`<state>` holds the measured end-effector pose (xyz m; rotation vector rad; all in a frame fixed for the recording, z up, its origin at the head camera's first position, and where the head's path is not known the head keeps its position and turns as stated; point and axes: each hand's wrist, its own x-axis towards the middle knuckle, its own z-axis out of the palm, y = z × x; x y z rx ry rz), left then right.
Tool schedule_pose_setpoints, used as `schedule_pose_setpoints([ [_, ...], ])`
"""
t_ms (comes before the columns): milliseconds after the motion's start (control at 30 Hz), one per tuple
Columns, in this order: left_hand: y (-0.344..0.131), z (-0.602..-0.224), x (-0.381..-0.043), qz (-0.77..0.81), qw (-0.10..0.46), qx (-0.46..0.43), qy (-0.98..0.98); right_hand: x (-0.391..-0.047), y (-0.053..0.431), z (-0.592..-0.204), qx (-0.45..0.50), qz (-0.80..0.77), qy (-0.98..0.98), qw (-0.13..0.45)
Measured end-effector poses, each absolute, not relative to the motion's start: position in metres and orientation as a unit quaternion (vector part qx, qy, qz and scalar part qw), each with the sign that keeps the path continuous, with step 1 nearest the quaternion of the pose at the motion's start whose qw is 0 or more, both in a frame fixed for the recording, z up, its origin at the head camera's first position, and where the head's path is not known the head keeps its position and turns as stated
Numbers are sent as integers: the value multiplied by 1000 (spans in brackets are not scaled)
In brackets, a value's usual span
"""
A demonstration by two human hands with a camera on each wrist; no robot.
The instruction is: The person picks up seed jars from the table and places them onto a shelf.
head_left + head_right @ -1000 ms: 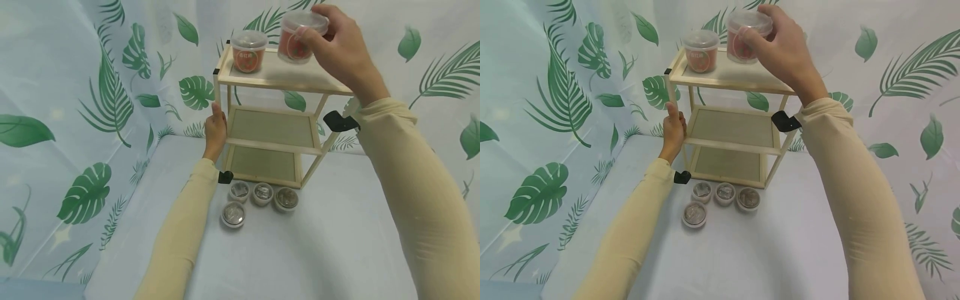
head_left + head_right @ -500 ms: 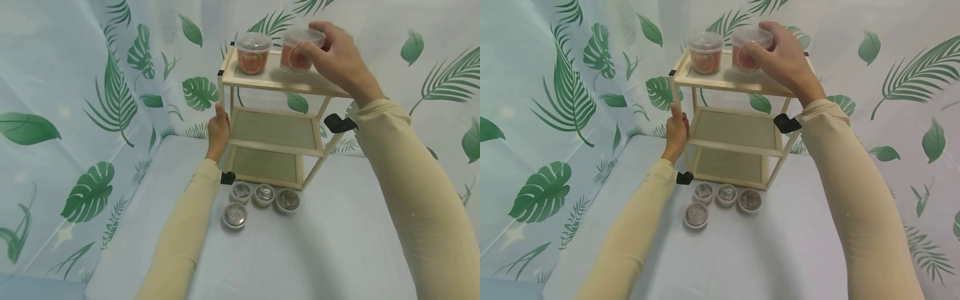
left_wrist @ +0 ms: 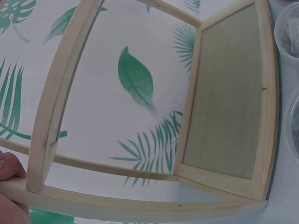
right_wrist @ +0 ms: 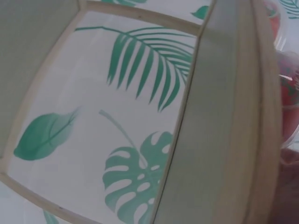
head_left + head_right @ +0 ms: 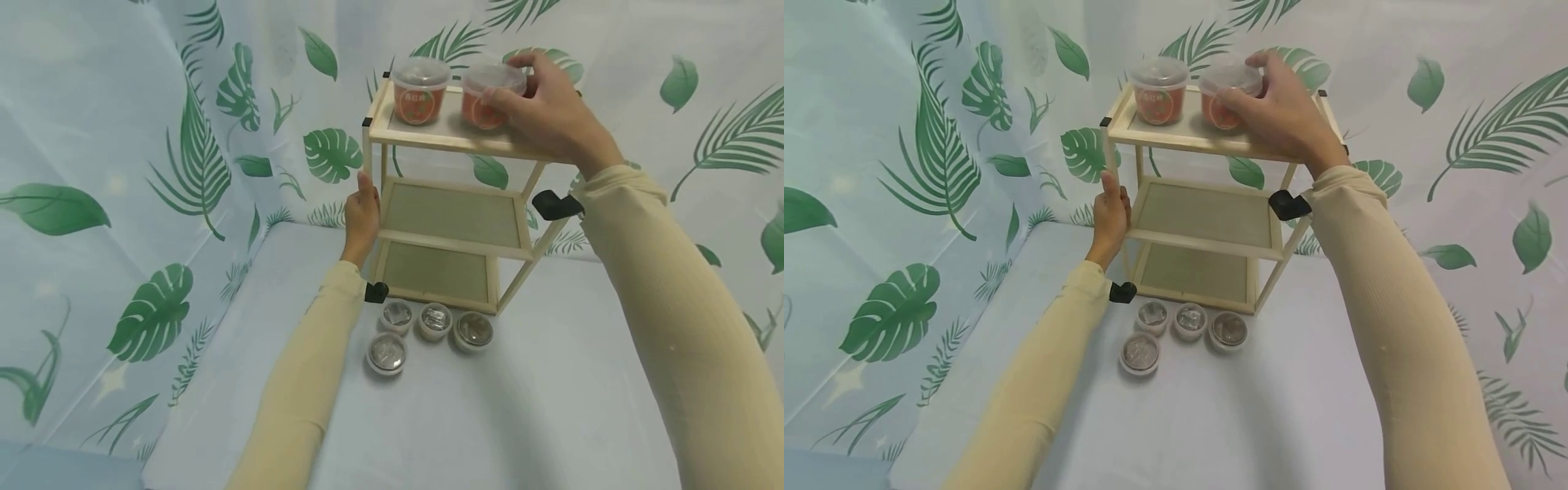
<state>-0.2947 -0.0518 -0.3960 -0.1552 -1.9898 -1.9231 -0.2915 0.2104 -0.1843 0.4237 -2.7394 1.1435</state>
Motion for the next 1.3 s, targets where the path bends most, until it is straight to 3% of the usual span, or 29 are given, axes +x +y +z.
schedule_pose_setpoints([
  [967,-51,-398,-294,-664,193,-43,-721,-292,215,-190,122,387,-911,71],
  [1300,-52,-396,-295,-674,192,-55,-712,-275,224,-181,110,378,-913,104],
])
